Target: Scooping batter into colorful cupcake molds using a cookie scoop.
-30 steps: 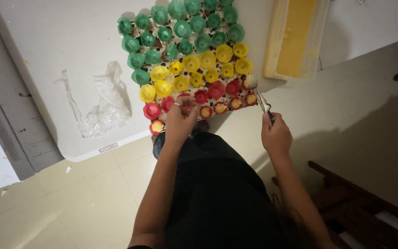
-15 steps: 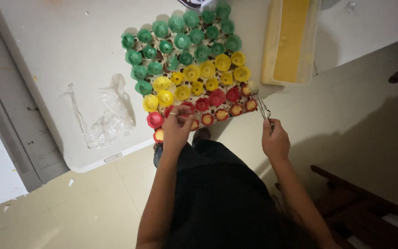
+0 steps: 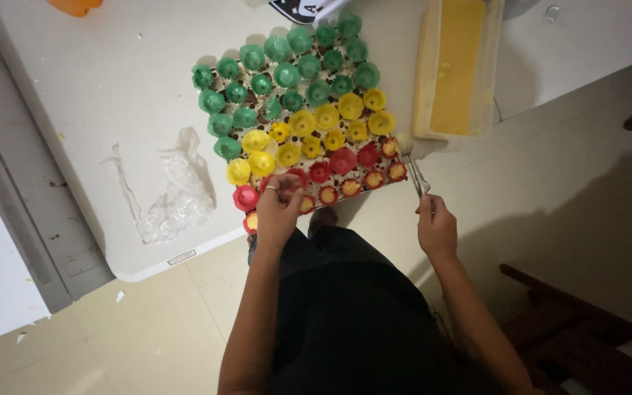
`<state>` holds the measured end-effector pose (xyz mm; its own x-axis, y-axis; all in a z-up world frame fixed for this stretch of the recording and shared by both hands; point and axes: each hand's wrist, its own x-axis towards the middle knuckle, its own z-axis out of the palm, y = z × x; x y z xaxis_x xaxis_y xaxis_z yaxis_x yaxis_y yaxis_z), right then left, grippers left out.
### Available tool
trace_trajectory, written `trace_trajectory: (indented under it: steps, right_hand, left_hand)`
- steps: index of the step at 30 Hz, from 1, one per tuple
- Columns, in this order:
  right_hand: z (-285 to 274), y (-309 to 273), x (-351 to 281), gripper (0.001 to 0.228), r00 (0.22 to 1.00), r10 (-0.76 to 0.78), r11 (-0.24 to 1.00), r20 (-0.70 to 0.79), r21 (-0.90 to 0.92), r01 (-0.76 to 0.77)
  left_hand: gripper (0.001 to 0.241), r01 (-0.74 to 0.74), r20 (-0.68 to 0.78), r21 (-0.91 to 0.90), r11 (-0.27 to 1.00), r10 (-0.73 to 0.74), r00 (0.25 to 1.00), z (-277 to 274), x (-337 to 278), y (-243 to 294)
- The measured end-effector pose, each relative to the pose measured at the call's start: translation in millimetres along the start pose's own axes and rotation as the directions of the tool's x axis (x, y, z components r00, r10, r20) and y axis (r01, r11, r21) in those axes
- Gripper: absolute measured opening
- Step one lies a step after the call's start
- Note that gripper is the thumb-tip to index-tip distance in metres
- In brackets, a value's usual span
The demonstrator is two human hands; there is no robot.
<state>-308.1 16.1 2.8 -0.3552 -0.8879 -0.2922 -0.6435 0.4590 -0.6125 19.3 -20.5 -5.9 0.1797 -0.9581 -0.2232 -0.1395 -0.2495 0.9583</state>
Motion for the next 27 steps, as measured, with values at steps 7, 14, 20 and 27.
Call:
trace_trajectory:
  steps: [7, 14, 20, 27]
  right_hand:
    - [-24, 2, 12, 0.061, 0.913, 0.114, 0.615, 0.392, 0.694, -0.374]
    - [-97, -49, 37, 0.057, 0.872, 0.111, 0.625, 0.477, 0.648, -0.435]
    - [-138, -63, 121, 0.044, 0.987, 0.129, 0.989, 0.101, -0.085, -0.12]
    - [-133, -146, 150, 0.051, 0.919, 0.315, 0.764, 0.235, -0.638, -0.098]
  left_hand:
    - [0.026, 0.002, 0.014, -0.009, 1.0, -0.002, 1.0, 5, 2, -8]
    - [0.025, 0.007, 0.009, -0.043, 0.999, -0.006, 1.0, 10, 8, -19]
    - [0.026, 0.051, 0.026, 0.037, 0.998, -0.052, 0.998, 14, 13, 10]
    - [0.025, 0.037, 0.039, 0.073, 0.997, -0.04, 0.998, 18, 18, 6]
